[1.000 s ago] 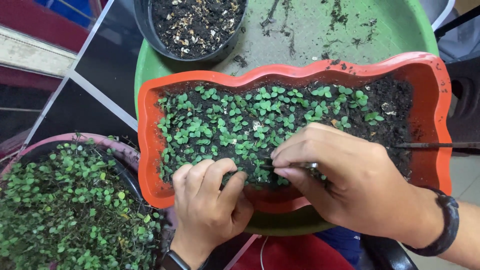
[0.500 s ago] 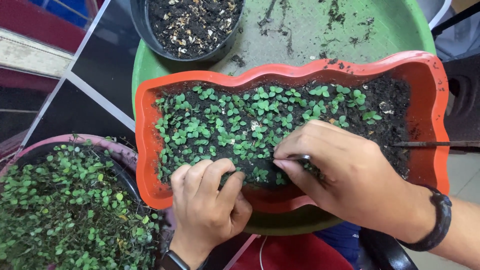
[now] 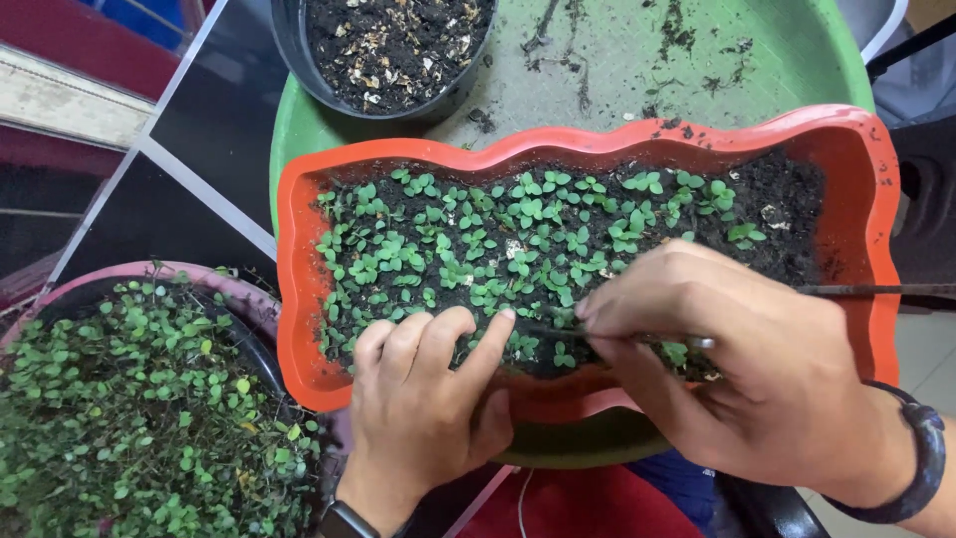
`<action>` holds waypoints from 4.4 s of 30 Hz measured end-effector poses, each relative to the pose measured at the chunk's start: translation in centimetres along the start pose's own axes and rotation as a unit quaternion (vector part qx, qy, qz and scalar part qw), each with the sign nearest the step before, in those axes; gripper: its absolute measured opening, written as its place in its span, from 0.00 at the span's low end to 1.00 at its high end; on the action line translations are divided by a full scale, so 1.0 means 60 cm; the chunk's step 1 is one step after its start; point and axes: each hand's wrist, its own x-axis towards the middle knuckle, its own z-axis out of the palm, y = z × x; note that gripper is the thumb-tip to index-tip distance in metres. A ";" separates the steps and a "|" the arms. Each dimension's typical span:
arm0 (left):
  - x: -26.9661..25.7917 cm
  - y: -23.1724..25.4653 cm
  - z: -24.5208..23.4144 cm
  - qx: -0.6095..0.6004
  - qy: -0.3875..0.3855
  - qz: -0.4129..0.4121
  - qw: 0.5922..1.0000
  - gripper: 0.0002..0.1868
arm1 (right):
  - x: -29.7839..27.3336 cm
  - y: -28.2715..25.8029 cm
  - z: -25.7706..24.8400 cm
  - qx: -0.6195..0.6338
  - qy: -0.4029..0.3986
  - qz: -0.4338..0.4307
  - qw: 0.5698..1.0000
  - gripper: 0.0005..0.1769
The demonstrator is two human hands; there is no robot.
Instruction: Transplanting small green seedlings from one container to another using tweezers and scissors.
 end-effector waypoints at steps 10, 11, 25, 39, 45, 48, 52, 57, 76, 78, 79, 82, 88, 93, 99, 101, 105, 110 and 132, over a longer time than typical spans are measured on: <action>0.008 0.001 -0.004 -0.010 0.008 0.007 1.000 0.24 | -0.007 0.029 0.016 0.023 -0.099 -0.026 0.995 0.07; 0.008 0.001 -0.004 -0.016 0.009 0.007 1.000 0.23 | -0.008 0.029 0.016 0.018 -0.098 -0.024 0.995 0.07; 0.016 0.001 -0.007 -0.018 0.082 0.020 0.996 0.25 | -0.242 0.042 -0.101 -0.101 0.254 0.160 0.948 0.13; 0.008 0.010 0.002 0.035 0.080 -0.012 0.996 0.28 | -0.164 0.089 -0.171 -0.013 0.465 -0.023 0.885 0.21; 0.006 0.012 0.005 0.034 0.090 -0.028 0.995 0.29 | -0.094 0.139 -0.229 -0.031 0.319 -0.013 0.947 0.21; 0.005 0.014 0.005 0.031 0.090 -0.033 0.995 0.29 | -0.072 0.169 -0.212 -0.081 0.215 0.024 0.973 0.04; 0.005 0.017 0.005 0.033 0.096 -0.040 0.994 0.30 | -0.051 0.198 -0.186 -0.155 0.097 -0.020 0.983 0.05; 0.006 0.017 0.005 0.043 0.101 -0.043 0.993 0.30 | -0.054 0.220 -0.177 -0.172 0.063 -0.014 0.983 0.08; 0.032 0.144 -0.005 -0.096 0.065 0.173 0.978 0.20 | -0.178 0.075 -0.123 -0.135 0.148 0.035 0.979 0.04; 0.027 0.144 -0.003 -0.091 0.078 0.171 0.978 0.19 | -0.188 0.071 -0.119 -0.118 0.165 0.041 0.978 0.05; 0.024 0.142 -0.002 -0.088 0.077 0.165 0.979 0.19 | -0.195 0.074 -0.115 -0.107 0.207 0.035 0.972 0.05; 0.005 0.137 0.013 -0.074 0.092 0.148 0.982 0.19 | -0.192 0.076 -0.109 -0.083 0.228 0.047 0.969 0.06; -0.010 0.140 0.046 -0.059 0.152 0.122 0.979 0.16 | -0.205 0.100 -0.111 -0.050 0.198 0.072 0.976 0.06; -0.023 0.139 0.067 -0.068 0.166 0.106 0.978 0.13 | -0.202 0.096 -0.112 -0.039 0.204 0.087 0.974 0.10; -0.034 0.144 0.069 -0.069 0.144 0.076 0.984 0.13 | -0.230 0.087 -0.103 -0.039 0.224 0.101 0.969 0.10; -0.030 0.143 0.068 -0.061 0.165 0.078 0.981 0.11 | -0.238 0.069 -0.093 0.022 0.264 0.147 0.953 0.09; -0.036 0.136 0.079 -0.050 0.170 0.100 0.979 0.13 | -0.243 0.096 -0.106 0.088 0.165 0.124 0.975 0.09; -0.033 0.139 0.081 -0.054 0.186 0.086 0.977 0.11 | -0.227 0.071 -0.090 0.114 0.281 0.152 0.941 0.11; -0.045 0.150 0.096 -0.012 0.187 0.065 0.980 0.13 | -0.207 0.091 -0.097 0.092 0.213 0.051 0.971 0.04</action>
